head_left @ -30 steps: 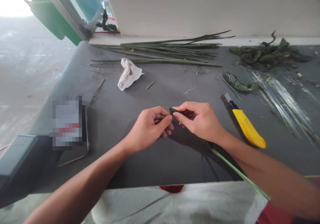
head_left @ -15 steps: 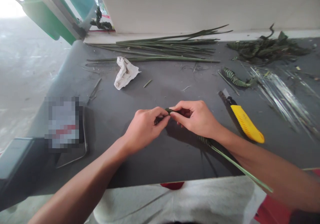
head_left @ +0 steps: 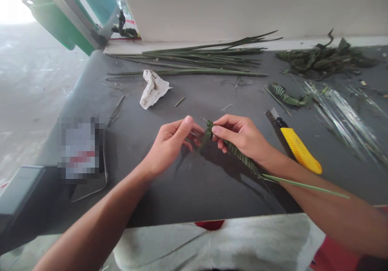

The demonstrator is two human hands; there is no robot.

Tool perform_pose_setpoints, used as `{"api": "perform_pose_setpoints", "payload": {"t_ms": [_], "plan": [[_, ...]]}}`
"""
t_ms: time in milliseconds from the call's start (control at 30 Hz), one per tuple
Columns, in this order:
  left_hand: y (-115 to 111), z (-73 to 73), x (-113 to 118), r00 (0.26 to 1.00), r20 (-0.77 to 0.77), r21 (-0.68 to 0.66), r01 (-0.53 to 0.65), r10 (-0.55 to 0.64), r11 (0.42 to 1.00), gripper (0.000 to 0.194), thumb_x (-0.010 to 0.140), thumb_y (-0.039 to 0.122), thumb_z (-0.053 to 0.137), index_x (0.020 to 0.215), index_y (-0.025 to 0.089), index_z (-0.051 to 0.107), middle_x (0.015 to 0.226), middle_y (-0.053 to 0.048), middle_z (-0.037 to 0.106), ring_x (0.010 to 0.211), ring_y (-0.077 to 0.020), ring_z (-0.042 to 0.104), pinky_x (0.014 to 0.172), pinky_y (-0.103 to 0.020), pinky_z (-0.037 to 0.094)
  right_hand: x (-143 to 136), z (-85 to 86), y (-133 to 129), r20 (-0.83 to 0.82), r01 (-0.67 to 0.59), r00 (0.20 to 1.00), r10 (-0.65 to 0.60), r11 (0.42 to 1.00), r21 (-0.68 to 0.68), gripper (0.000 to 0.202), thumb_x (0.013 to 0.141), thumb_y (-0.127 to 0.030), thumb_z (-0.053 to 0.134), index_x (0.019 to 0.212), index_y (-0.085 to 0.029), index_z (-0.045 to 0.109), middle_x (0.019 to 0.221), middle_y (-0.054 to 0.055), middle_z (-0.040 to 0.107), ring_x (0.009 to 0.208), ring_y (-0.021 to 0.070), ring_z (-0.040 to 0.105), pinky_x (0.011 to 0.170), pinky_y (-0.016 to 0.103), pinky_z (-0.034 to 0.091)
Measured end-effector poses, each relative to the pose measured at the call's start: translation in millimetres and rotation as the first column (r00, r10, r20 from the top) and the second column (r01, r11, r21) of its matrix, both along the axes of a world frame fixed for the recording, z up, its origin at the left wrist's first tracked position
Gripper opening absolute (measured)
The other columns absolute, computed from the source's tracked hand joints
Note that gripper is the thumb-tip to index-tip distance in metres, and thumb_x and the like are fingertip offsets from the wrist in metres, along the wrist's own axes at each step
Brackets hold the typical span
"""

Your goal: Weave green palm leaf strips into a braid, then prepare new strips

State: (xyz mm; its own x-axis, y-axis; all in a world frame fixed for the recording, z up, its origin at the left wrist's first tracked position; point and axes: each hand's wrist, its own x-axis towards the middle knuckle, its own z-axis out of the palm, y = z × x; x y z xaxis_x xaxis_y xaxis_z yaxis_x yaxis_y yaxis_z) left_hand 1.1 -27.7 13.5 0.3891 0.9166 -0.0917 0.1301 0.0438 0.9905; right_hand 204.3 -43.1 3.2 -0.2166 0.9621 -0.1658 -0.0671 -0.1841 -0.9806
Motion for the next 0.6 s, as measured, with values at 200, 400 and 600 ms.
{"api": "perform_pose_setpoints", "payload": {"t_ms": [200,400,600], "plan": [[-8,-10.1,6,0.973,-0.154,0.309,-0.118,0.173,0.944,0.024,0.086,0.029,0.073,0.107,0.018,0.071,0.086,-0.003,0.077,0.078,-0.0143,0.073,0.066,-0.020,0.054,0,4.6,0,-0.177,-0.010,0.984,-0.017,0.988,-0.151,0.021,0.080,-0.035,0.079,0.082,-0.017,0.067,0.067,-0.002,0.066,0.051,0.0072,0.057,0.045,0.018,0.048],[-18,-18.2,13,0.985,-0.097,0.276,-0.109,0.140,0.955,0.030,0.088,0.029,0.072,0.116,0.019,0.067,0.085,-0.002,0.079,0.073,-0.0140,0.074,0.067,-0.022,0.056,-2,1.0,-1,-0.234,-0.050,0.972,0.010,0.985,-0.166,0.019,0.080,-0.034,0.079,0.083,-0.018,0.070,0.068,-0.002,0.067,0.051,0.0070,0.058,0.044,0.017,0.047],[-22,-20.0,16,0.983,-0.075,0.245,-0.144,0.167,0.959,0.029,0.088,0.027,0.071,0.115,0.017,0.066,0.078,-0.001,0.078,0.063,-0.0127,0.071,0.063,-0.023,0.058,-5,-0.9,-2,-0.261,-0.066,0.965,0.018,0.982,-0.176,0.019,0.080,-0.034,0.080,0.080,-0.018,0.070,0.067,-0.002,0.066,0.050,0.0068,0.057,0.042,0.017,0.045]]}}
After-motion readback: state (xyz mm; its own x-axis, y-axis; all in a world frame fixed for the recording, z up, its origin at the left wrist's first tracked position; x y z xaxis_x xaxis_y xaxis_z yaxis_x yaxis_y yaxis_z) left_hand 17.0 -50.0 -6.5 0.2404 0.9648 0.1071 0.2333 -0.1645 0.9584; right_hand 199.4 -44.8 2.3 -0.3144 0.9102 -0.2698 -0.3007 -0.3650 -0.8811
